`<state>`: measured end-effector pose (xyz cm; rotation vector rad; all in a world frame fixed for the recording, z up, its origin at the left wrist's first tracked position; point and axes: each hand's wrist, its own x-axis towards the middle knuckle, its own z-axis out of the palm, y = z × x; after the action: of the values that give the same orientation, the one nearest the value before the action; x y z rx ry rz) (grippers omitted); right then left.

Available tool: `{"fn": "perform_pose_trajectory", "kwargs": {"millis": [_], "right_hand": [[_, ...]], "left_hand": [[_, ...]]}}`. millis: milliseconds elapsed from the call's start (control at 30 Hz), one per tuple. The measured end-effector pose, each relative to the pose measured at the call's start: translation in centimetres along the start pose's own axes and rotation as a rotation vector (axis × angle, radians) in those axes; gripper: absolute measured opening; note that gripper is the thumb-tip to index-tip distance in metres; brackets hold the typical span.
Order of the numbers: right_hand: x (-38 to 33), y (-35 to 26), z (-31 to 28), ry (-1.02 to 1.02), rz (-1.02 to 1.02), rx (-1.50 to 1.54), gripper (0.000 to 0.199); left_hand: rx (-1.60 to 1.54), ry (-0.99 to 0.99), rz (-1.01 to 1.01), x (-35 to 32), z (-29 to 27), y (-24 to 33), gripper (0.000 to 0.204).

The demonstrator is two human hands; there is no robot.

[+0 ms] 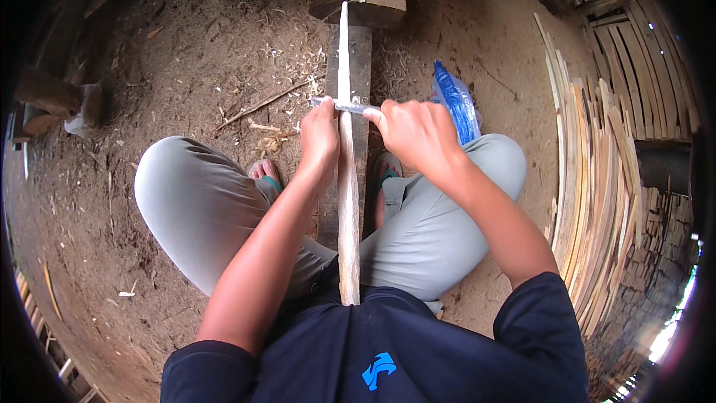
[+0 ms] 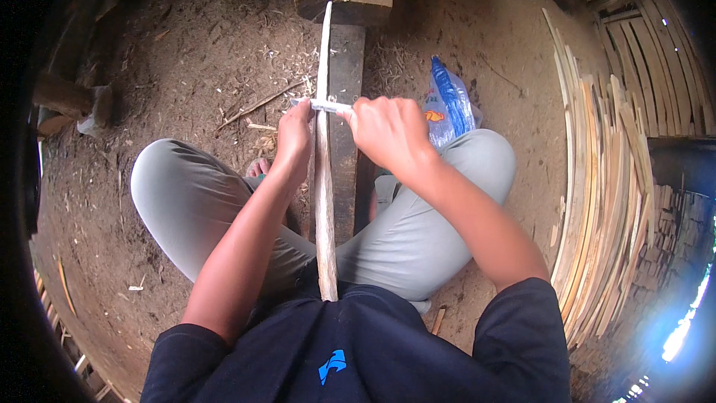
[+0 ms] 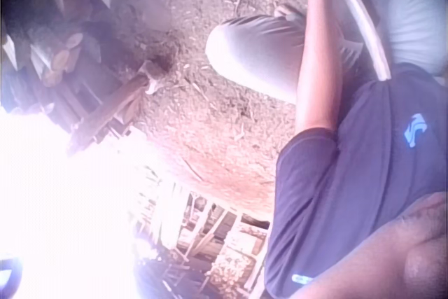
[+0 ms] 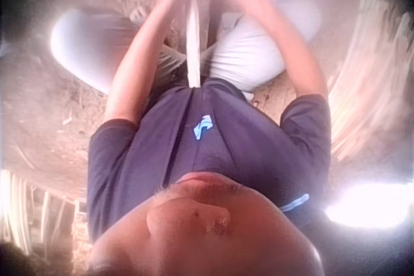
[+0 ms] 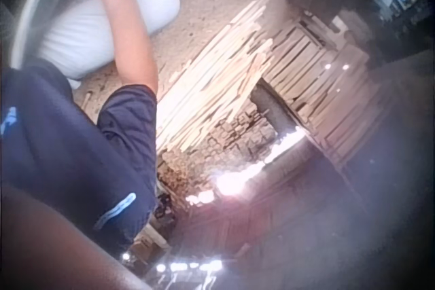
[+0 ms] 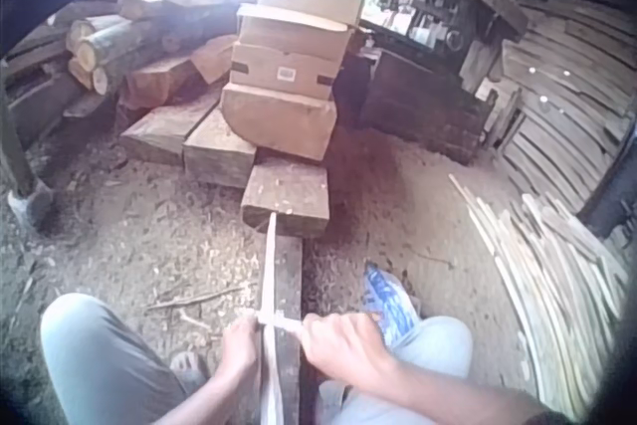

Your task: The person sits on the ground and uses a knife to shave and shape a long piece of wood. They repeatedly scrape along the length of the wood, occasionally pausing to inspect the surface. Another person briefly walks through the background.

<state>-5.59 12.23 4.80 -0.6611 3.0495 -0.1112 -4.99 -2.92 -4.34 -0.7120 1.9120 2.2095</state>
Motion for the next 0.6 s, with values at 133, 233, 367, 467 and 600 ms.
{"fn": "perform_pose_trajectory", "kwargs": {"millis": [133, 233, 367, 467, 600], "right_hand": [[2.8, 0.8, 0.4, -0.001, -0.009, -0.045, 0.046], [5.3, 1.5, 0.8, -0.027, 0.048, -0.071, 0.047], [6.3, 1.6, 0.9, -0.075, 0.088, -0.069, 0.048], [4.9, 0.4, -0.4, -0.154, 0.104, -0.067, 0.048], [1.6, -2.0, -1.5, -0.157, 0.1, -0.062, 0.048]], "left_hand": [[-0.035, -0.025, -0.048, 3.2, 0.7, 0.8, 0.041], [-0.031, -0.025, -0.108, 5.8, 1.4, 2.0, 0.04], [0.002, -0.134, -0.174, 7.4, 0.8, 2.8, 0.044], [0.074, 0.035, -0.14, 5.1, 1.0, 1.8, 0.043], [0.165, 0.116, -0.154, 2.3, 0.4, 0.6, 0.046]]}}
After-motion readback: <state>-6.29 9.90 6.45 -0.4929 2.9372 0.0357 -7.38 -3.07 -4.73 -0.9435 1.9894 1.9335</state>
